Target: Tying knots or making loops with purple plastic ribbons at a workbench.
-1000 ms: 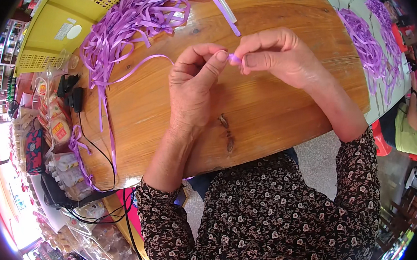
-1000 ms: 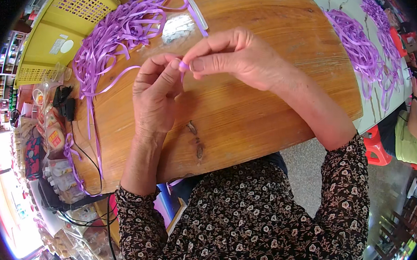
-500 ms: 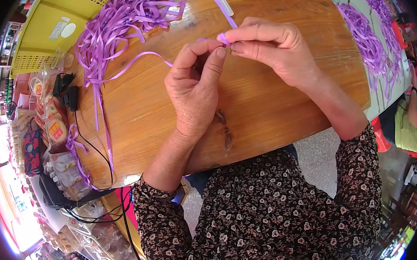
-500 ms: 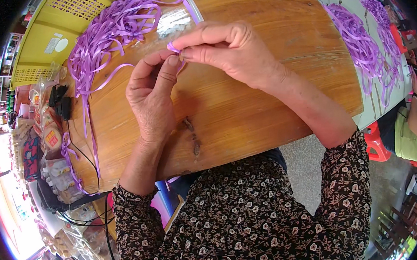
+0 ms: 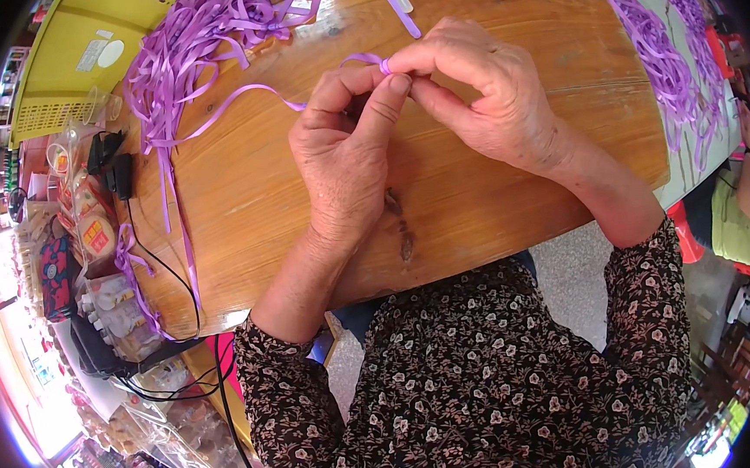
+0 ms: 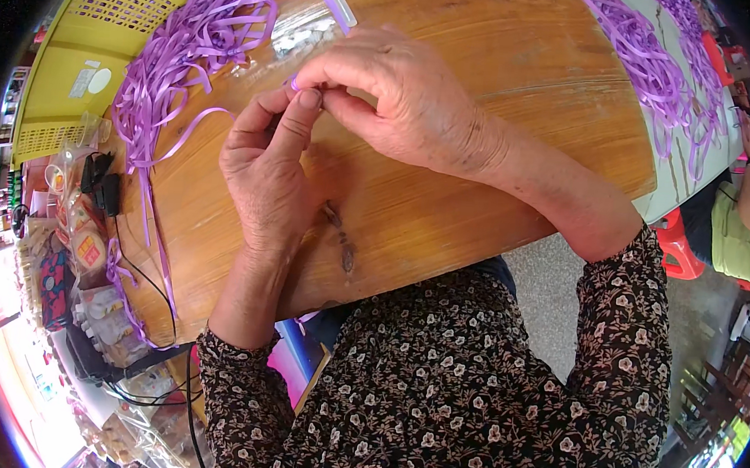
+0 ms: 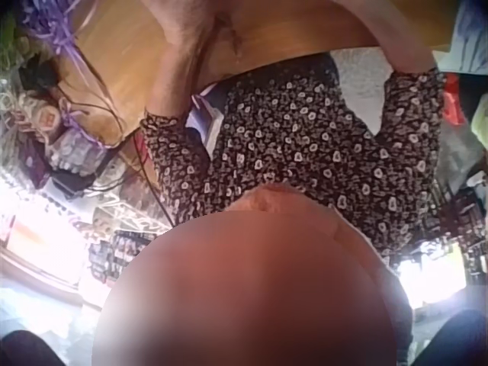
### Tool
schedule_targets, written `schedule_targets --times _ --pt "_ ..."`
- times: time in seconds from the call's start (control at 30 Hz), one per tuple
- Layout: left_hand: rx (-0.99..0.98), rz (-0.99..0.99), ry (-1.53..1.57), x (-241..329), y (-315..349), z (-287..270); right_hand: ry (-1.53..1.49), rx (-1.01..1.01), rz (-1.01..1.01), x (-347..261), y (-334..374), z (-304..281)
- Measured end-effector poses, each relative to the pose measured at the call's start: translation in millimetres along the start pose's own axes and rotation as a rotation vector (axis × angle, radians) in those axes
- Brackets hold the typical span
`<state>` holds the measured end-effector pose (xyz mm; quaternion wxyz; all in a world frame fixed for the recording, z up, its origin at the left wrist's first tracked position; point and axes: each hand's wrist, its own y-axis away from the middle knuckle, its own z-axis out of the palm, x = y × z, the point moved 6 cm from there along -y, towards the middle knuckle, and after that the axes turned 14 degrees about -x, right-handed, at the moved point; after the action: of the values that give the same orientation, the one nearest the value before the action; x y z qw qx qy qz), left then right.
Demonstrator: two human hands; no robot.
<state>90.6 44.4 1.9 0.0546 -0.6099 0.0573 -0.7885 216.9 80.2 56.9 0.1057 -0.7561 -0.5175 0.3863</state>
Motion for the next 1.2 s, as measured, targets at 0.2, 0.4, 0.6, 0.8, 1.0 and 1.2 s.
schedule_targets --times 0.2,0.4,0.6,0.8,1.0,1.2 --pt "-0.020 0.011 0.066 7 0 4 -0.508 -0.121 0.303 20 2 7" --pt "-0.036 -0.080 0.159 4 0 1 -0.573 -0.170 0.246 20 3 11" --pt "-0.131 -0.259 -0.027 -6 -1 2 0.258 -0.160 -0.092 -4 1 -5" --pt "0.005 -0.224 0.293 -7 -2 4 0.025 -0.029 -0.056 4 0 -21" --pt "0.011 -0.159 0.451 -9 -6 -5 -0.061 -0.043 0.068 14 1 -14" --pt "-0.038 -0.139 0.446 -11 -4 -1 0.028 -0.056 0.057 12 1 -3"
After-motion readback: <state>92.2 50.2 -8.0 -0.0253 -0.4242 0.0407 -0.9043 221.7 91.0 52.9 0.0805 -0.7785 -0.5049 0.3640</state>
